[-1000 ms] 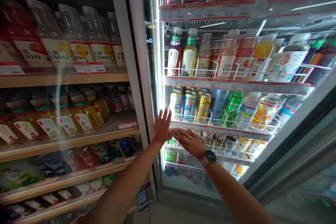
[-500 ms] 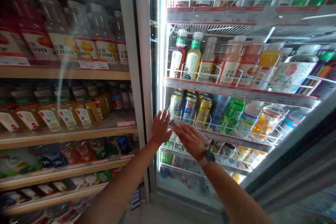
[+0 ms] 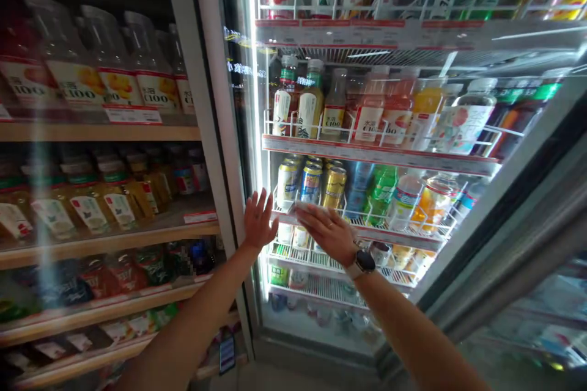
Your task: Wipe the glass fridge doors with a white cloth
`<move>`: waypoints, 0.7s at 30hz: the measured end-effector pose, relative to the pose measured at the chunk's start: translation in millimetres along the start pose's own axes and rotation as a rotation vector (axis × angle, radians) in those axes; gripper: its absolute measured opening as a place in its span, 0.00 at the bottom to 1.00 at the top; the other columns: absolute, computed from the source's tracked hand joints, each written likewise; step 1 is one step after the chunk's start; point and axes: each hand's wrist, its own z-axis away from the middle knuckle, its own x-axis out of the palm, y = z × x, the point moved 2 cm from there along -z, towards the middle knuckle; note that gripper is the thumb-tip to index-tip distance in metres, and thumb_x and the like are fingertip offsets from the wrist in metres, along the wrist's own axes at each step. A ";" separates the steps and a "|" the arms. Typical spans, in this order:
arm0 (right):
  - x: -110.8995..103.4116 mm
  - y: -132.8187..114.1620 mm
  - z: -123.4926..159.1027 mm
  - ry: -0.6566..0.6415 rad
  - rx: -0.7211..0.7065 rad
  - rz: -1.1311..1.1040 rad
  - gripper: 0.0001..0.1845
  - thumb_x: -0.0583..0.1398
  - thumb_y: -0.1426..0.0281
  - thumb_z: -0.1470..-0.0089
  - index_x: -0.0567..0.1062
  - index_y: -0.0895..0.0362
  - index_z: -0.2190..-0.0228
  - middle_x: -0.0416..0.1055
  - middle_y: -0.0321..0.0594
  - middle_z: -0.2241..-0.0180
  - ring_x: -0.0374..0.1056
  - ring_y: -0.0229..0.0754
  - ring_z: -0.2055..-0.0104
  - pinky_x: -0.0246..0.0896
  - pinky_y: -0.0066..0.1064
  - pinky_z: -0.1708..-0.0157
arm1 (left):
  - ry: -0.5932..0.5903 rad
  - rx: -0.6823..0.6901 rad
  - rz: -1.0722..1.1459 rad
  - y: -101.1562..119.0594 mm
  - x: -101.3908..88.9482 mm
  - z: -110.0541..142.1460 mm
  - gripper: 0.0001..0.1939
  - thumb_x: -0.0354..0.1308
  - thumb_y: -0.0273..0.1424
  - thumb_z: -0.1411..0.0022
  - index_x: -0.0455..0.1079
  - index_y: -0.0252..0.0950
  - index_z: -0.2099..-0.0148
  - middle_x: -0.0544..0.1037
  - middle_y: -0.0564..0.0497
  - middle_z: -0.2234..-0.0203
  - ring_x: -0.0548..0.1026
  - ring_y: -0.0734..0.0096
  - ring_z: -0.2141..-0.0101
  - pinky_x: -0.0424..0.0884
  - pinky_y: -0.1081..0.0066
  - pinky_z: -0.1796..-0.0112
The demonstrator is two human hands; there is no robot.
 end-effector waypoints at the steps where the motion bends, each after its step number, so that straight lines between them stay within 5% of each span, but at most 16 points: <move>1: -8.8 15.1 -7.5 0.016 0.040 0.027 0.25 0.54 0.77 0.36 0.65 0.47 0.40 0.66 0.29 0.40 0.43 0.36 0.30 0.30 0.39 0.29 | 0.001 -0.014 0.011 3.3 -1.1 -0.8 0.34 0.44 0.38 0.31 0.41 0.34 0.28 0.55 0.41 0.33 0.49 0.55 0.32 0.48 0.55 0.35; 4: -31.7 51.6 -21.6 0.084 0.169 0.067 0.31 0.54 0.78 0.37 0.58 0.45 0.36 0.64 0.31 0.39 0.47 0.40 0.31 0.31 0.43 0.29 | -0.008 -0.077 0.036 24.1 -3.8 -6.7 0.35 0.43 0.39 0.31 0.37 0.32 0.28 0.50 0.39 0.32 0.45 0.53 0.32 0.47 0.51 0.35; 7: -40.8 63.1 -17.0 0.117 0.202 0.067 0.33 0.54 0.79 0.37 0.55 0.44 0.35 0.65 0.32 0.39 0.51 0.41 0.32 0.37 0.44 0.30 | 0.030 -0.091 0.051 58.5 -2.9 -19.5 0.35 0.42 0.39 0.30 0.36 0.32 0.28 0.49 0.40 0.31 0.43 0.54 0.32 0.46 0.50 0.35; 13: -25.1 34.8 45.0 0.050 0.107 0.040 0.26 0.54 0.77 0.36 0.66 0.47 0.40 0.72 0.34 0.45 0.59 0.38 0.36 0.44 0.39 0.31 | 0.014 -0.062 0.111 118.0 16.0 -44.5 0.34 0.39 0.40 0.30 0.35 0.33 0.28 0.51 0.42 0.32 0.45 0.56 0.32 0.45 0.51 0.35; 21: -22.9 9.3 135.3 -0.029 -0.001 -0.039 0.18 0.54 0.76 0.36 0.74 0.48 0.49 0.76 0.27 0.50 0.60 0.30 0.37 0.46 0.28 0.32 | 0.051 -0.025 0.005 129.2 40.2 -28.2 0.33 0.42 0.41 0.30 0.43 0.33 0.29 0.58 0.43 0.34 0.45 0.57 0.32 0.44 0.55 0.34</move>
